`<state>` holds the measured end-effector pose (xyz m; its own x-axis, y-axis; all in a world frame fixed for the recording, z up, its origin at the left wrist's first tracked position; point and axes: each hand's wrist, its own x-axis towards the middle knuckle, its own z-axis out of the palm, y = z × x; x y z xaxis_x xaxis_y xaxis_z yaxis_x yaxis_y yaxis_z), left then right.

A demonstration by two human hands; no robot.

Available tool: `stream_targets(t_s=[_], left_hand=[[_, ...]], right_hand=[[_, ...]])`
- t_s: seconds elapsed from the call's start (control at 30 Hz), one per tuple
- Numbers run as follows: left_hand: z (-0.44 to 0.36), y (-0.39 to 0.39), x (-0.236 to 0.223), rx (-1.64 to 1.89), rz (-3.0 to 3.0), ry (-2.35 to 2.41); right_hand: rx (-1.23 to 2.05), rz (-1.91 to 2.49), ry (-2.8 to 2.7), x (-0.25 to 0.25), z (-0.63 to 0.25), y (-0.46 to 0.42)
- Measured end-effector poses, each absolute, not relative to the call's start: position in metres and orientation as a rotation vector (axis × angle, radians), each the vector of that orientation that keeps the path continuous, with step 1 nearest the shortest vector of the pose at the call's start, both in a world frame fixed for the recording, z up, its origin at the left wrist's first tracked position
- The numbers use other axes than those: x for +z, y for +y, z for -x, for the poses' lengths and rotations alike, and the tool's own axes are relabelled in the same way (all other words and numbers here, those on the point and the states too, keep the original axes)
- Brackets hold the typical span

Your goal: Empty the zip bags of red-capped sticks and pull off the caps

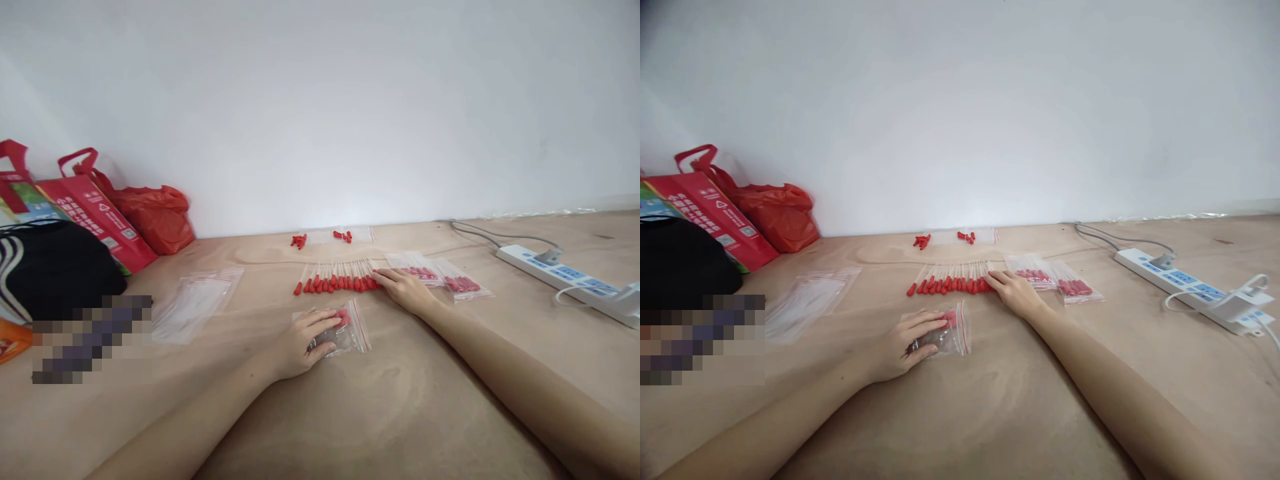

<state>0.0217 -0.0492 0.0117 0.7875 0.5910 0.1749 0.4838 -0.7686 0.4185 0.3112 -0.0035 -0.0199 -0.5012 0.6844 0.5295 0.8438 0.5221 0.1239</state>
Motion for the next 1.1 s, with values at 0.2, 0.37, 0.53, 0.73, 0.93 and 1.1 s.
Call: stream_targets(t_s=[0.2, 0.37, 0.53, 0.73, 0.93, 1.1], left_hand=[[-0.022, -0.05, 0.012, 0.427, -2.634, 0.827], [-0.021, -0.048, 0.007, 0.447, -2.654, 0.871], [-0.022, -0.047, 0.009, 0.395, -2.622, 0.879], [-0.023, -0.047, 0.011, 0.373, -2.582, 0.833], [-0.024, -0.049, 0.013, 0.341, -2.56, 0.877], [-0.025, -0.049, 0.011, 0.363, -2.582, 0.845]], right_hand=[[-0.472, 1.29, -2.256, -0.016, -0.309, -0.009], [-0.313, 1.233, -2.11, -0.01, -0.3, -0.033], [0.187, 1.172, -2.16, -0.008, -0.268, -0.057], [0.319, 1.36, -2.209, -0.001, -0.244, -0.06], [0.42, 1.328, -2.198, -0.004, -0.245, -0.057], [0.554, 1.197, -2.117, -0.005, -0.245, -0.06]])
